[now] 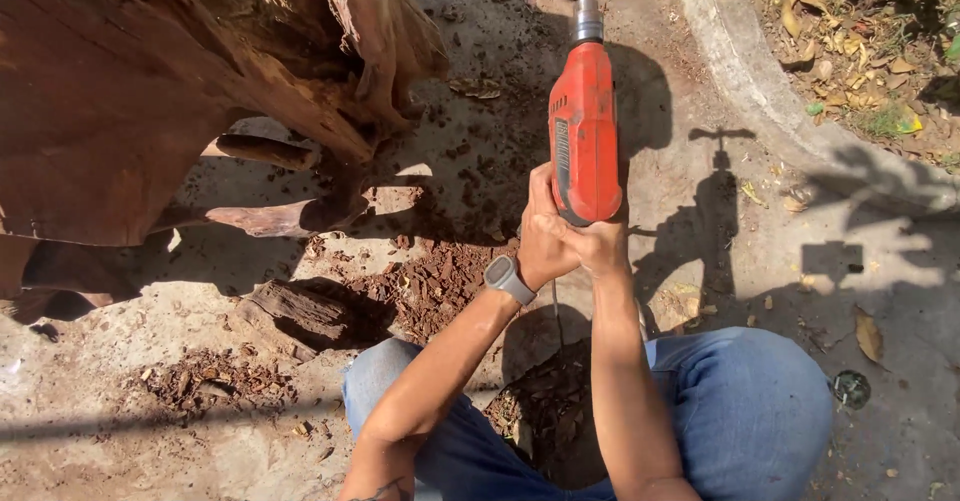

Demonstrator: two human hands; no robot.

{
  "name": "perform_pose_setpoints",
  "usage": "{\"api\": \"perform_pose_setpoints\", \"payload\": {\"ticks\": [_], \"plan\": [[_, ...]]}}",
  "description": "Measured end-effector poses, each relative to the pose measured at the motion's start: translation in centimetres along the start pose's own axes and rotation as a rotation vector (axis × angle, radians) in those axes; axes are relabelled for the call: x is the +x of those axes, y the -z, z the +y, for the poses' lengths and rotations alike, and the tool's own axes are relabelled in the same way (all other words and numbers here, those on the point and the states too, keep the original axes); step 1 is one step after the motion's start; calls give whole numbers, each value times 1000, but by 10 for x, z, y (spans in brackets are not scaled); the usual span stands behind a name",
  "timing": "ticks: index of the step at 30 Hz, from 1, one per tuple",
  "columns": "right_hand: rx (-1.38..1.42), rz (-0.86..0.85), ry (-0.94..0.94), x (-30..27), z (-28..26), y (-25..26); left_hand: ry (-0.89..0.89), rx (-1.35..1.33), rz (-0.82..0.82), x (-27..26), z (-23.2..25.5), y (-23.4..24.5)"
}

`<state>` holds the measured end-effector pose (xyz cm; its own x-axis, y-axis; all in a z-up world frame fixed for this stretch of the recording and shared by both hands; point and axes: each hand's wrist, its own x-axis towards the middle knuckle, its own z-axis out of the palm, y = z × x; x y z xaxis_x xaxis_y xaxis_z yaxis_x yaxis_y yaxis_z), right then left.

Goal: The person uses a red power drill with a carving bit to shape a large piece of wood. They hold the drill with both hands and move it along the wood's surface, creating wood shavings.

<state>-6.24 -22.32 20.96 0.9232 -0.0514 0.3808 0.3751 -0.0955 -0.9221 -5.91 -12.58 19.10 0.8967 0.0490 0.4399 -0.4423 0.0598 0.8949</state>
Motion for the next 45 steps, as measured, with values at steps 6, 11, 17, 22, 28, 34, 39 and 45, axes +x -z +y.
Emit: {"api": "perform_pose_setpoints", "payload": {"ticks": [6,11,17,22,28,34,39,45], "plan": [[769,136,-260,48,24,-25,-10,162,-409,69,17,68],[802,122,-85,75,76,-39,434,-101,-214,108,18,85],[436,18,-45,112,32,-76,617,-207,129,174,-16,62],[296,7,101,133,29,-115,744,-107,257,191,-20,116],[119,-59,195,128,30,-145,745,-223,419,211,66,93],[-66,-62,224,126,0,-141,760,-138,398,201,85,103],[-32,-58,268,142,-15,-144,762,-132,379,203,69,129],[-61,-30,360,135,-30,-152,757,-150,415,211,113,115]]}}
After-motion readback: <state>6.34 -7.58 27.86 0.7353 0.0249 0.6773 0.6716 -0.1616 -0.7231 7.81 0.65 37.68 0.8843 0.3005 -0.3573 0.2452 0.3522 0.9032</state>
